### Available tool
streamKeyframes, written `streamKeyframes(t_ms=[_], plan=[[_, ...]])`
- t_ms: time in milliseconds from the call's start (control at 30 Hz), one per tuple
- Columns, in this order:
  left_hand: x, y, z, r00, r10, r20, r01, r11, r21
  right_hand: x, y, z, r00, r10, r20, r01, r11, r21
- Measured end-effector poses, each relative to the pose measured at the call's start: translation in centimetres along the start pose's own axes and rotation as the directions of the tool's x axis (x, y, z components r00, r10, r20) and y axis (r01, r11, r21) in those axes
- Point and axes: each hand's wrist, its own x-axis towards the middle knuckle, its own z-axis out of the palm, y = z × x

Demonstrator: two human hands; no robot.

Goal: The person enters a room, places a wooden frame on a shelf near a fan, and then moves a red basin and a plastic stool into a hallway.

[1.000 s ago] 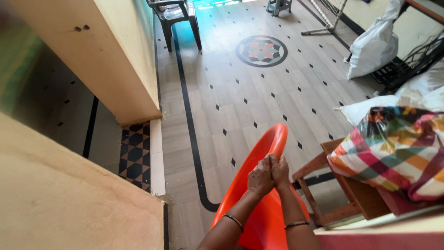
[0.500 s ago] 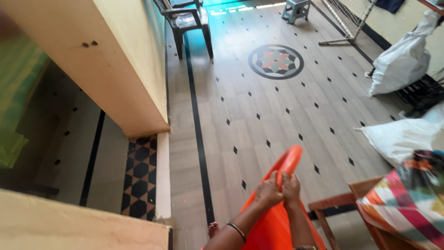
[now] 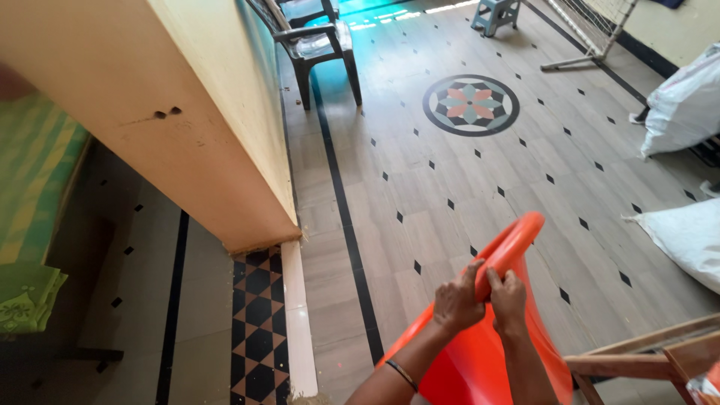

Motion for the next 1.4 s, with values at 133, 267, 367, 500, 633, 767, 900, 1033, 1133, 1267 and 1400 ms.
streamKeyframes(t_ms=[133,267,367,500,633,767,900,1033,1133,1267,1400], plan=[[3.5,-2.3,-4.0,0.989,0.140,-0.051,-0.133,0.983,0.131,1.3,-3.8,4.2,0.992,-0.061,0.107,0.038,0.978,0.206],[4.5,-6.4,-3.9,0.967,0.234,-0.096,-0.217,0.963,0.159,3.1,-1.7,6.7,0.986,-0.029,0.166,-0.010,0.974,0.227],[4.0,-10.9,-1.5,0.984,0.160,-0.080,-0.139,0.965,0.221,4.4,3.0,8.5,0.969,0.079,0.233,-0.118,0.981,0.155],[2.3,-17.8,0.5,1.000,-0.024,-0.017,0.028,0.949,0.315,3.7,9.0,12.0,0.903,0.266,0.339,-0.302,0.952,0.057],[2.2,-20.9,0.0,0.993,-0.113,0.024,0.094,0.915,0.392,3.4,9.9,14.1,0.839,0.372,0.396,-0.412,0.911,0.017],[5.9,-20.2,-0.6,1.000,-0.022,0.021,0.008,0.856,0.517,5.9,7.4,13.2,0.947,0.224,0.230,-0.029,0.772,-0.634],[9.5,-18.8,0.8,0.987,0.160,0.015,-0.137,0.793,0.594,6.1,6.0,10.9,1.000,-0.007,-0.003,0.000,0.337,-0.941],[12.8,-19.9,0.9,0.926,0.220,0.307,-0.348,0.815,0.464,7.5,8.1,8.2,0.965,-0.241,-0.101,-0.035,0.265,-0.964],[16.4,-19.8,0.2,0.889,0.282,0.360,-0.441,0.736,0.513,11.3,8.8,6.6,0.916,-0.376,-0.139,-0.008,0.329,-0.944],[24.0,-18.6,-2.5,0.845,0.364,0.391,-0.501,0.795,0.342,18.6,7.2,5.4,0.873,-0.485,0.055,0.292,0.427,-0.856],[32.6,-19.7,-1.3,0.868,0.339,0.363,-0.466,0.809,0.359,25.4,5.1,5.6,0.902,-0.414,0.122,0.308,0.420,-0.854]])
